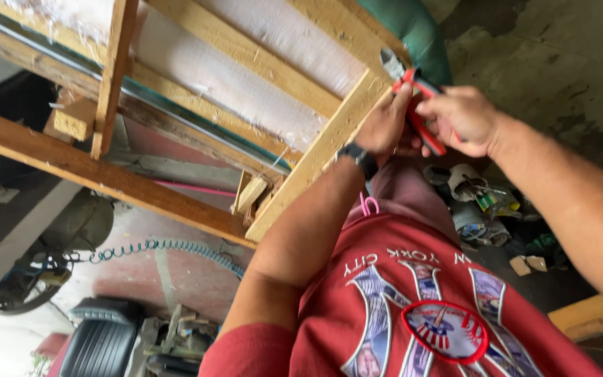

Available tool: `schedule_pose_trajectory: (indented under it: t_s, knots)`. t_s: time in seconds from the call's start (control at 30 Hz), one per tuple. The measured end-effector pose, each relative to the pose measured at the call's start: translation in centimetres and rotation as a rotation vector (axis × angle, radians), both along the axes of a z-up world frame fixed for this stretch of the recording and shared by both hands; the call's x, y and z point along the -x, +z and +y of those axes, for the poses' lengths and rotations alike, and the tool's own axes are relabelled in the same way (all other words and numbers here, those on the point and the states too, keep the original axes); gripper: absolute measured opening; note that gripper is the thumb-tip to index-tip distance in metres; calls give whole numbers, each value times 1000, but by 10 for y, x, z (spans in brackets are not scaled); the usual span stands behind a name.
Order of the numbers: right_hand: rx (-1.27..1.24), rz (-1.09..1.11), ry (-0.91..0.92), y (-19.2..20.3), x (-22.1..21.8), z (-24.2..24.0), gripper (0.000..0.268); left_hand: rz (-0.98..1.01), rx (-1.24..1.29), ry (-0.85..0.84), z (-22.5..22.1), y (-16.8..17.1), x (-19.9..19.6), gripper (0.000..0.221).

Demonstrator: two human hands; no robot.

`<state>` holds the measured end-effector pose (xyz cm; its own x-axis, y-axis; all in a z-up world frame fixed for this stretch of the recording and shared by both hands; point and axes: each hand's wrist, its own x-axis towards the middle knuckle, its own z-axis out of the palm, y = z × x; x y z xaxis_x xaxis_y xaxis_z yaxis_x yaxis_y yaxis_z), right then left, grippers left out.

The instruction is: The person is using pliers to remove staples from a wooden furniture frame covered in fabric.

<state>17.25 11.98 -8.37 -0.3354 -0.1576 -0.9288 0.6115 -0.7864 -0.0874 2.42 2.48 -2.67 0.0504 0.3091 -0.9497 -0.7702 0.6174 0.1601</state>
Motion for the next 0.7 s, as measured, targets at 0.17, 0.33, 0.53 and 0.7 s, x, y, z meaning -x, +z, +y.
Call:
schedule_pose_trajectory:
  t_s: [0.17, 0.33, 0.53, 0.7]
  knots:
    - [-676, -7, 793, 40, 24, -5, 22, -155, -34, -118, -21, 1, -22, 90]
    - [-887, 13, 1255, 23, 7, 13, 48, -60, -56, -185, -39, 1, -30, 95]
    - [-705, 1, 1165, 67, 50, 29, 27, 128, -4, -203, -18, 15, -18, 86]
    - [36, -13, 155, 45, 16, 21, 35, 195, -73, 198, -23, -18, -39, 46]
